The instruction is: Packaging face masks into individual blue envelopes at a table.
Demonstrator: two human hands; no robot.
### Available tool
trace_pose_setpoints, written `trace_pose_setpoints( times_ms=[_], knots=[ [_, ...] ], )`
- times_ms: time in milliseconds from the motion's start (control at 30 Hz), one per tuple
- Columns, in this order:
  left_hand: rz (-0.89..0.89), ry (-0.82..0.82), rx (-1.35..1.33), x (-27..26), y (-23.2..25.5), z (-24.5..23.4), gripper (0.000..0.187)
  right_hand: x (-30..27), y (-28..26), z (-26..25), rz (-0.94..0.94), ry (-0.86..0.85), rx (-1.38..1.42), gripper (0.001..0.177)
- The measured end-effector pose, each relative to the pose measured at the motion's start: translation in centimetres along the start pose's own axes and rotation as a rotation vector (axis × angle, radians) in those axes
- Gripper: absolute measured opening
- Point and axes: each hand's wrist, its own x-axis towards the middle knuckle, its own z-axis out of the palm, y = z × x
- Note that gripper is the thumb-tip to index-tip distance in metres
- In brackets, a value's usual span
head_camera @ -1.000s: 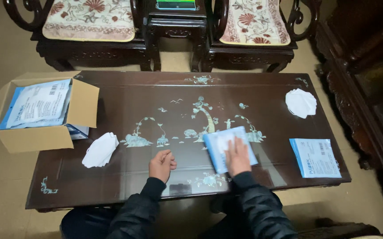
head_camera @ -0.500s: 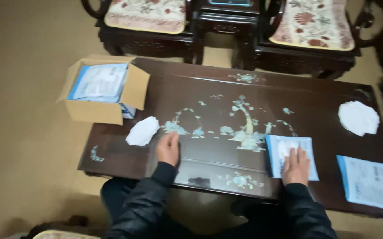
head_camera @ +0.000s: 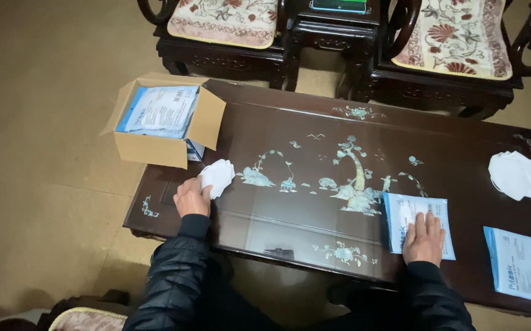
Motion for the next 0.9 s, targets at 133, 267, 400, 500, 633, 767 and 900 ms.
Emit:
trace_pose_setpoints(
  times_ms=[133, 267, 400, 500, 633, 767, 900],
  knots=[
    [0.092, 0.135, -0.05, 0.6, -0.9, 1.8, 0.046, -0.9, -1.9, -2.3, -0.137, 0.119, 0.14, 0.048],
    [0.082, 0.13, 0.013, 1.1, -1.0, 1.5, 0.052, -0.9, -2.3, -2.6, -0.085, 0.078, 0.135, 0.052],
    [0.011, 0.032, -0.016, 1.4, -1.2, 1.2, 0.054, -1.0, -2.1, -2.2, -0.101, 0.108, 0.167, 0.052],
    [-0.028, 0.115, 0.011, 1.7, -2.3, 3.1, 0.071, -0.9, -2.1, -2.3, -0.099, 0.101, 0.155, 0.052],
    [-0.008, 0.069, -0.033, 1.2, -0.6, 0.4, 0.06, -0.8, -2.3, -2.4, -0.062, 0.072, 0.113, 0.052],
    [0.03, 0.124, -0.388, 0.5, -0.3, 0.4, 0.027, -0.6, -1.3, -0.8, -0.079, 0.138, 0.083, 0.053],
    [-0.044, 0.115, -0.862, -2.6, 6.5, -5.6, 0.013, -0.7, 0.1, 0.5, -0.121, 0.368, 0.199, 0.055]
  ],
)
